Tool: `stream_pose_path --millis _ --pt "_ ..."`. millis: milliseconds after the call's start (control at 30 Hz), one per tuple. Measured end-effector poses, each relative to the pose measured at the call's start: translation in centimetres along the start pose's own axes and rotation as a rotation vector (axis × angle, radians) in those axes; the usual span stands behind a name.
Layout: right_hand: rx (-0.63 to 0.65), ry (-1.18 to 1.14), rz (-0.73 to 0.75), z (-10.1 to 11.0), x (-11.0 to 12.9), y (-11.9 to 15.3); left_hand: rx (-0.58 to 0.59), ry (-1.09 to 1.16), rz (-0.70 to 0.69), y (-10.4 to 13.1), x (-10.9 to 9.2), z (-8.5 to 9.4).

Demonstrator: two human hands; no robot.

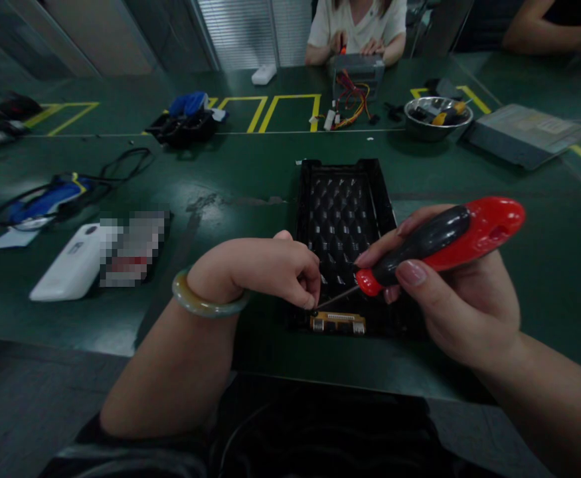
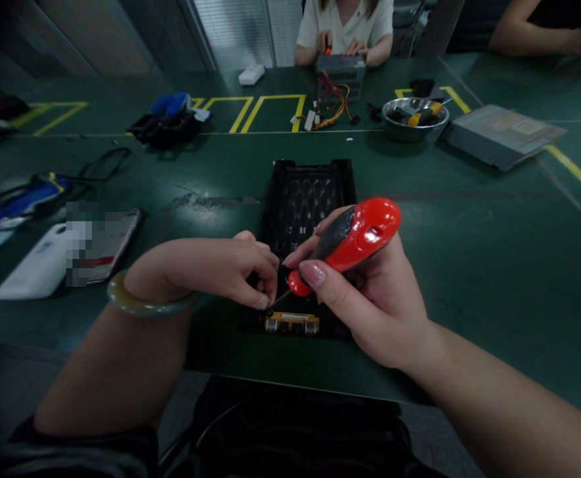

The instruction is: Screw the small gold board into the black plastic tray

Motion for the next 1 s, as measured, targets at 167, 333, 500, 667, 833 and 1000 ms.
stream_pose_path --millis 167,333,500,667,833,1000 --pt "-0.006 -0.01 -0.029 0.0 -0.3 -0.1 -0.025 0.004 -0.025 0.0 0.0 -0.1" --pt "-0.071 -0.041 -0.028 0.5 -0.1 -0.3 -0.017 -0.001 -0.013 0.0 0.0 0.0" --pt "-0.196 -0.01 -0.014 1.7 0.4 -0.5 -0.067 -0.073 0.01 0.1 0.3 0.3" --pt "-0.199 -0.002 -0.04 1.8 0.2 -0.4 -0.09 -0.076 0.008 0.6 0.5 0.4" --pt "-0.154 0.016 -0.063 1.3 0.0 0.0 -0.065 -0.08 0.004 0.6 0.3 0.2" --pt "-0.132 0.025 -0.07 1.2 -0.1 0.1 -0.055 -0.087 0.012 0.4 0.2 0.0"
Point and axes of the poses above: each hand's wrist, its own y-axis away from the middle knuckle, its own z-axis out of the back of the hand, x = y × z, the point moved 8 cm from there along -y, towards the middle knuckle, and after that the axes turned 2 degrees about -z, right-handed, at the moved point
